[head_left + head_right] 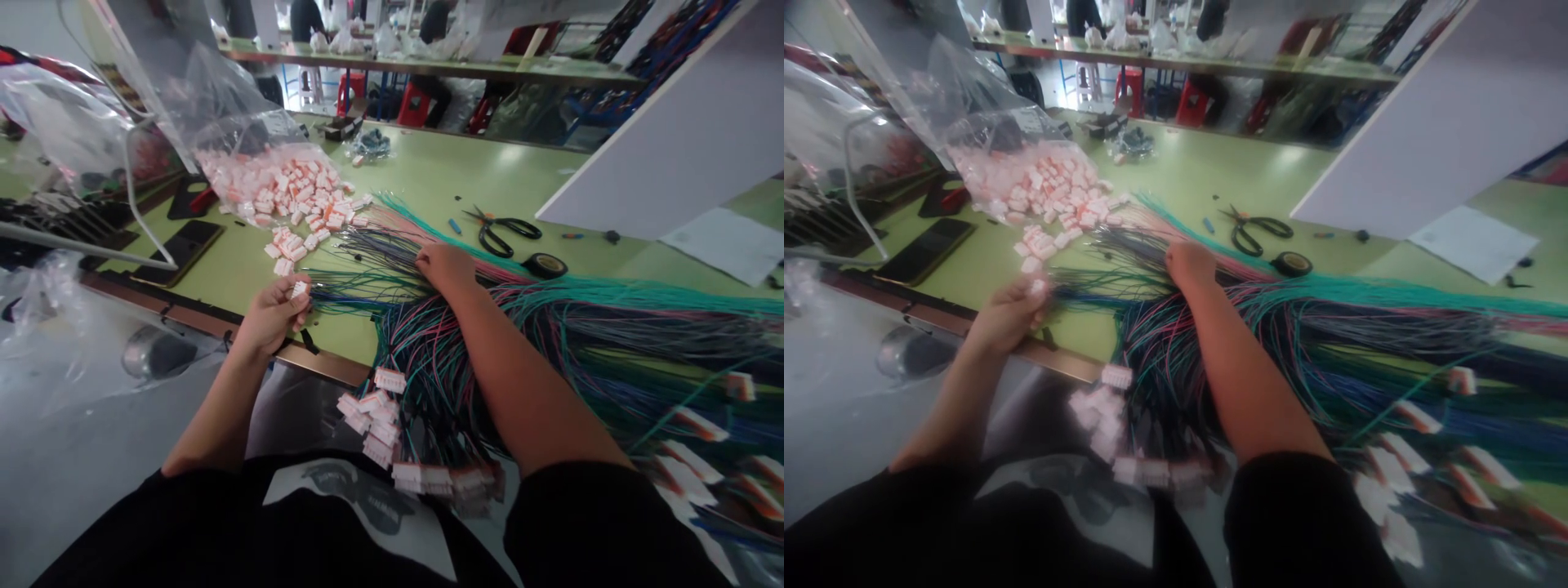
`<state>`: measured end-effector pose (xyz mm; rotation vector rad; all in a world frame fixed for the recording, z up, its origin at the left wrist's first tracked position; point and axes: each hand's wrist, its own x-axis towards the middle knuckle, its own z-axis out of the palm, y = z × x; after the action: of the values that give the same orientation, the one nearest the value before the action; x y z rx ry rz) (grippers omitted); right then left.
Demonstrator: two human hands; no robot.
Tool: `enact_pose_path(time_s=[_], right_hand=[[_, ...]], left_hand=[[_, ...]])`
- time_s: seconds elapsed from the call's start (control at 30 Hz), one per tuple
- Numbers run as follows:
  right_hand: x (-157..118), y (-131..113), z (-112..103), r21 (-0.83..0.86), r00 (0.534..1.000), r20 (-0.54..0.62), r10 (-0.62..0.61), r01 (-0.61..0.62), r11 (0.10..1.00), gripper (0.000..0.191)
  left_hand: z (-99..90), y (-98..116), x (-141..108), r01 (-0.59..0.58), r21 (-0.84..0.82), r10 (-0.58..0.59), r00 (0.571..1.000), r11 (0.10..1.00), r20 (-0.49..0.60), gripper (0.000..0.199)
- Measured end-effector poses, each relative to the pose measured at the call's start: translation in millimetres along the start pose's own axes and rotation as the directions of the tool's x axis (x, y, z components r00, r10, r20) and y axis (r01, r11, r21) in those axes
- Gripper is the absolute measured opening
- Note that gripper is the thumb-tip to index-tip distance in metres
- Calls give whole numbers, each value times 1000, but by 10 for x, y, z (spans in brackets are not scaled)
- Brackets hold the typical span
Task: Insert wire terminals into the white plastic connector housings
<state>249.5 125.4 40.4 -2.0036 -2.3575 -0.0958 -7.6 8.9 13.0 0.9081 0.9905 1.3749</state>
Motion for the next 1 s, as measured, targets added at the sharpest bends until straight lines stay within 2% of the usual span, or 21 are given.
enact_pose_path(time_s=[0.23, 0.37, 0.43, 0.53, 0.6, 0.7, 0.73, 0.8, 0.83, 0.87, 0.93, 0.97, 1.0], right_hand=[[-5, -109, 7, -31, 1000, 18, 25, -25, 999, 33], [11, -54, -8, 52, 996, 12, 91, -91, 994, 33], [24, -12, -23, 141, 984, -39, 175, -168, 976, 35], [33, 1, -50, 302, 937, -179, 299, -237, 923, 40], [22, -33, -74, 359, 943, -205, 262, -177, 917, 40], [-5, -61, -141, 262, 993, -100, 60, -32, 965, 29], [-10, -42, -175, 218, 997, -74, 38, -21, 976, 26], [-9, 44, -258, 208, 985, -128, 118, -90, 974, 24], [-4, 96, -301, 271, 959, -193, 206, -149, 951, 24], [0, 144, -343, 375, 917, -246, 313, -207, 903, 24], [-2, 189, -414, 603, 845, -256, 469, -240, 761, 25], [-10, 180, -441, 652, 854, -222, 471, -229, 723, 25], [-22, 155, -465, 649, 891, -178, 418, -214, 731, 23]], left_hand=[[-10, -13, 4, 30, 5, -30, 999, 1000, -17, 45], [-17, -23, 11, 23, 5, -23, 1000, 1000, -9, 43], [-14, -26, 15, 20, -1, -20, 1000, 1000, -5, 44], [-6, -29, 20, 16, -10, -16, 1000, 1000, -3, 43], [-3, -34, 25, 9, -16, -10, 1000, 1000, -17, 43], [-3, -39, 34, 8, -36, -10, 999, 999, -34, 44], [-2, -37, 37, 12, -47, -14, 999, 999, -34, 44], [2, -25, 39, 23, -74, -26, 999, 997, -32, 43], [6, -16, 39, 34, -90, -37, 999, 995, -30, 42], [9, -5, 39, 49, -106, -52, 998, 993, -27, 40], [15, 17, 36, 85, -138, -88, 996, 987, -16, 34], [14, 25, 35, 102, -154, -104, 995, 983, -6, 32], [11, 29, 34, 115, -171, -115, 993, 979, 8, 31]])
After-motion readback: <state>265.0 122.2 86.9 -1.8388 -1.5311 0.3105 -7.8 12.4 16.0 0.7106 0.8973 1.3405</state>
